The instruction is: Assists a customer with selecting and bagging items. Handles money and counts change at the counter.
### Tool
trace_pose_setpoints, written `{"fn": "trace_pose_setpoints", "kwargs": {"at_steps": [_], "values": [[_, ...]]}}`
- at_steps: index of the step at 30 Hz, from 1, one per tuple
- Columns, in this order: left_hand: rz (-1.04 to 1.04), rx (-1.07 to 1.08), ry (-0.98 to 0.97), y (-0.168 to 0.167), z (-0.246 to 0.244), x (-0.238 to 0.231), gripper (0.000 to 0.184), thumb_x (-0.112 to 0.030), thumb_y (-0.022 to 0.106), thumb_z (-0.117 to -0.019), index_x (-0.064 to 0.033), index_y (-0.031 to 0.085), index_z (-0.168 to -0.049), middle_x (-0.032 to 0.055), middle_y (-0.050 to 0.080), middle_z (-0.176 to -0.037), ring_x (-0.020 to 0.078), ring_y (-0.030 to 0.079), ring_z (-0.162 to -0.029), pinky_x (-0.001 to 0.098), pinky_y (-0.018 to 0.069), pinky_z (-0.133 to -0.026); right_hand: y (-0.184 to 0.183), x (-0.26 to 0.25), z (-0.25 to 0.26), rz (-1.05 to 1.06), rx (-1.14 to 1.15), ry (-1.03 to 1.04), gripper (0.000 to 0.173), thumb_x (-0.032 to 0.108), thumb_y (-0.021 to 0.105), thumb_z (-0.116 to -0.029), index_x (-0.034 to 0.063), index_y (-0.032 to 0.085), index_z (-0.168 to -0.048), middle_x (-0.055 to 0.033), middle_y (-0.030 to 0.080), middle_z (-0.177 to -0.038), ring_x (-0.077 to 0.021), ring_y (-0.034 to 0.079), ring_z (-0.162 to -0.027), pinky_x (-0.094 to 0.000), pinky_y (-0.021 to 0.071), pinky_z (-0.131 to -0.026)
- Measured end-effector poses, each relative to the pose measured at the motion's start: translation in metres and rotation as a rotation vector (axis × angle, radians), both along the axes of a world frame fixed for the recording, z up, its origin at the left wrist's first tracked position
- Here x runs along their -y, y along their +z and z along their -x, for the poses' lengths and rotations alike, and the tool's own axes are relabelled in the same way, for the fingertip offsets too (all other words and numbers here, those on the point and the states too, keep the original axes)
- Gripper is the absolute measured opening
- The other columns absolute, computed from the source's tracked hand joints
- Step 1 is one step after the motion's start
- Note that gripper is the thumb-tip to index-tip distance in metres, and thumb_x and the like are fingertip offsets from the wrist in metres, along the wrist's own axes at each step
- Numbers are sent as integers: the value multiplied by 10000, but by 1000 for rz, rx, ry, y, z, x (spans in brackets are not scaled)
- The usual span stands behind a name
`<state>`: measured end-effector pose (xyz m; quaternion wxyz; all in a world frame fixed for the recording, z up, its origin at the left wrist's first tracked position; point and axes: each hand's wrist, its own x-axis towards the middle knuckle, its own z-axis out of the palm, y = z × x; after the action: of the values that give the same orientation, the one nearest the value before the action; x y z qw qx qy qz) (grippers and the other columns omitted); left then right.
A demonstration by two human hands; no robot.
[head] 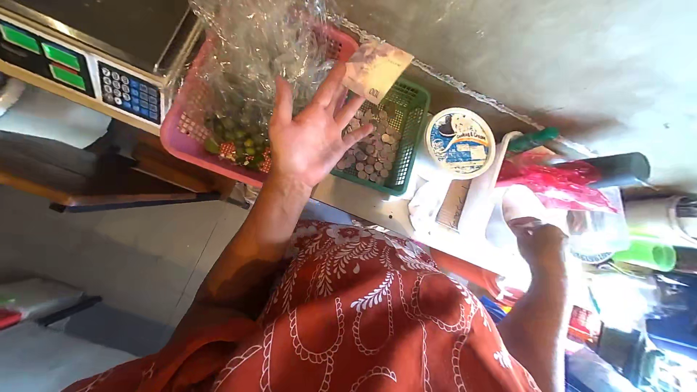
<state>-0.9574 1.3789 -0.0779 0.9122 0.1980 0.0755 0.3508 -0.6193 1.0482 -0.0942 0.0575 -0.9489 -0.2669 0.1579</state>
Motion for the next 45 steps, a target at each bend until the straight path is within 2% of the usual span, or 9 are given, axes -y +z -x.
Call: {"fn": "trace_pose_setpoints", "kwargs": {"at_steps": [11, 14, 18, 22, 26, 35, 43, 44, 45], "values": [[55, 15, -55, -3, -10, -13, 1052, -792, -159, -881, -177, 223, -1644, 122, 188, -1702, 346, 232, -1550, 644, 322, -1165, -9, -18, -27, 320, 11, -49, 325, 221, 643, -1001, -80, 692, -1112, -368, 643, -1191, -536, 578, -1205, -732, 396, -1007], [87, 20, -37, -3, -6, -19, 1037, -798, -131, -891, -186, 233, -1644, 107, 192, -1704, 333, 220, -1556, 638, 305, -1175, -5, -10, -34, 347, -55, 0, 327, 113, 669, -971, -32, 670, -1264, -370, 618, -1269, -548, 560, -1243, -739, 389, -1036], [59, 38, -39, -8, -3, -25, 1031, -800, -141, -883, -198, 175, -1658, 106, 161, -1713, 332, 196, -1565, 638, 284, -1190, 46, -37, -13, 55, 64, 9, 426, 151, 663, -969, -98, 609, -1310, -442, 568, -1254, -629, 529, -1196, -799, 351, -1009], [73, -13, -63, -13, -10, -22, 1033, -789, -151, -888, -187, 192, -1654, 109, 160, -1713, 335, 190, -1566, 656, 265, -1195, 70, -115, 42, -303, 38, 278, 319, 229, 566, -1053, -28, 646, -1223, -263, 667, -1176, -398, 673, -1034, -617, 530, -917], [-14, -34, -95, -16, -11, -20, 1020, -763, -145, -904, -166, 222, -1646, 104, 189, -1705, 334, 204, -1559, 652, 262, -1190, 31, -203, 87, -346, -323, 613, 192, 118, 618, -1006, 6, 709, -1134, -159, 727, -1095, -253, 720, -964, -475, 593, -891], [-180, 38, -27, -2, 26, -25, 1093, -786, -149, -875, -105, 250, -1632, 142, 194, -1696, 368, 236, -1542, 651, 287, -1177, -79, -286, 118, -4, -225, 560, 289, 138, 655, -975, -40, 651, -1202, -263, 641, -1236, -438, 633, -1153, -651, 501, -969], [-156, 59, 47, 3, 35, -31, 1140, -804, -168, -851, -107, 322, -1609, 159, 277, -1662, 374, 338, -1487, 614, 322, -1166, -65, -271, 136, 82, -168, 593, 239, 147, 666, -961, -25, 701, -1124, -265, 704, -1086, -465, 675, -1041, -668, 524, -884], [-151, 58, 50, 3, 34, -31, 1133, -797, -165, -858, -104, 337, -1601, 161, 291, -1655, 371, 346, -1484, 614, 315, -1172, -31, -272, 147, 190, -210, 570, 283, 147, 590, -1017, -18, 672, -1231, -255, 682, -1215, -439, 657, -1134, -631, 512, -961], [-147, 59, 52, 4, 34, -30, 1122, -787, -157, -868, -100, 353, -1593, 161, 307, -1646, 363, 366, -1470, 593, 326, -1167, 16, -294, 151, 513, -454, 471, 413, 177, 442, -1108, 42, 465, -1498, -186, 482, -1533, -354, 481, -1410, -544, 382, -1168]]}}
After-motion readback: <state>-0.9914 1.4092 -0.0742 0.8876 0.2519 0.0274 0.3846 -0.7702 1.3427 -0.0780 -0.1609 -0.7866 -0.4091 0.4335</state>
